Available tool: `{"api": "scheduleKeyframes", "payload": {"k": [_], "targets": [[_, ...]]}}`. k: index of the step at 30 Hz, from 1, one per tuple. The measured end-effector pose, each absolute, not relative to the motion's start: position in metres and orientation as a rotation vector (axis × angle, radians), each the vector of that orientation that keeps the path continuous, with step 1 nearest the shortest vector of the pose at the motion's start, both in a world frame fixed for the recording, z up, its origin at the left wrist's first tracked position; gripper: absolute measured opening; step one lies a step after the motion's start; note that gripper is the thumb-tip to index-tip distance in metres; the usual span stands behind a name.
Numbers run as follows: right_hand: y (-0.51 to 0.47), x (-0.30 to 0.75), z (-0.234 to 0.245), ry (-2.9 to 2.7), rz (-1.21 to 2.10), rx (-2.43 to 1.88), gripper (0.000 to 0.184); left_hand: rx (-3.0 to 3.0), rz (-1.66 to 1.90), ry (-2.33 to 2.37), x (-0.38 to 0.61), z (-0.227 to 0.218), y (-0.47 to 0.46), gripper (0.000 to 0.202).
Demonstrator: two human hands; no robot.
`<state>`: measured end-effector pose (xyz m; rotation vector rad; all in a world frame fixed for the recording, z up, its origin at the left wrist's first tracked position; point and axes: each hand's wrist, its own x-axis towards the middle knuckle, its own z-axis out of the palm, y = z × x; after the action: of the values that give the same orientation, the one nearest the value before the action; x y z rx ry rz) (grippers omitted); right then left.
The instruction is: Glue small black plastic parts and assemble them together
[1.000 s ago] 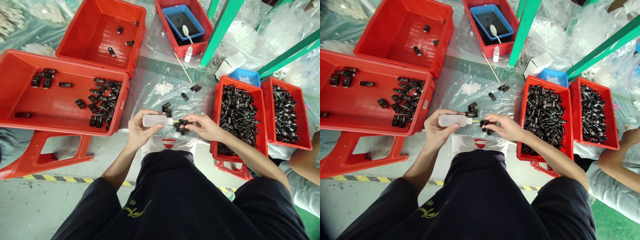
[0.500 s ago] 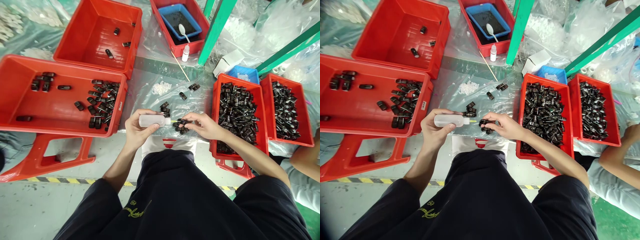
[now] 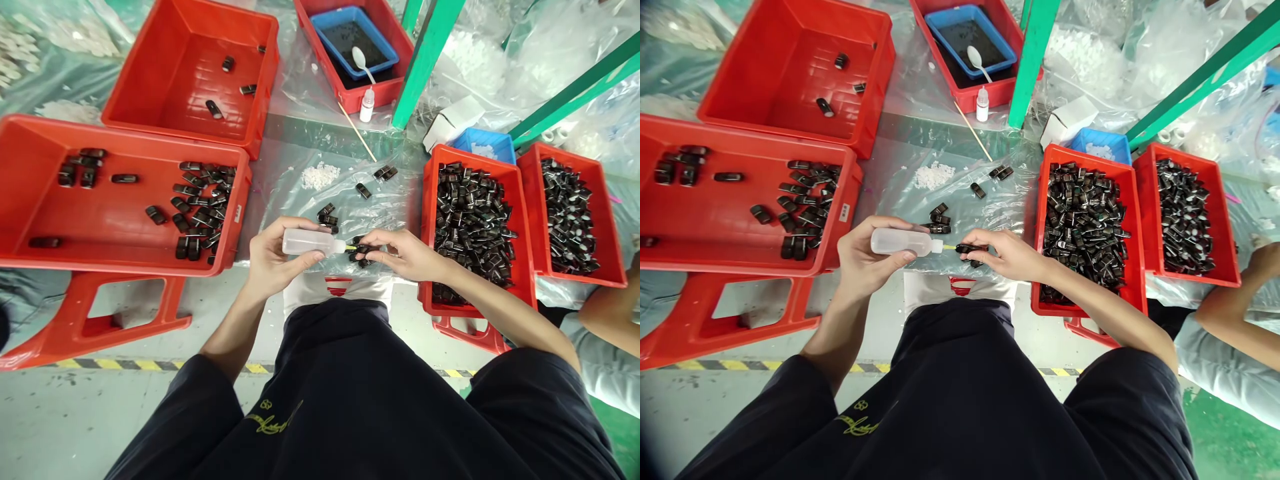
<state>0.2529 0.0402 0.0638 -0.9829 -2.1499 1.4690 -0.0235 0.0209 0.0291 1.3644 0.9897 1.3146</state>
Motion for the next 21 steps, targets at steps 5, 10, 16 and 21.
{"api": "scheduleKeyframes", "payload": {"k": [5, 10, 16, 21], "targets": [[0.0402, 0.2534, 0.0637, -2.157, 1.476, -0.974, 0.021, 1.351, 1.306, 0.992, -0.0252, 0.0282, 0.0202, 0.046], [0.0402, 0.2525, 0.0642, -2.156, 1.478, -0.969, 0.023, 1.393, 1.270, 0.987, -0.0275, 0.0306, 0.0216, 0.050], [0.0404, 0.2528, 0.0647, -2.169, 1.472, -0.970, 0.023, 1.413, 1.293, 0.981, -0.0280, 0.0305, 0.0216, 0.045], [0.0411, 0.2531, 0.0634, -2.172, 1.472, -0.954, 0.022, 1.427, 1.258, 0.996, -0.0297, 0.0299, 0.0226, 0.049]]}}
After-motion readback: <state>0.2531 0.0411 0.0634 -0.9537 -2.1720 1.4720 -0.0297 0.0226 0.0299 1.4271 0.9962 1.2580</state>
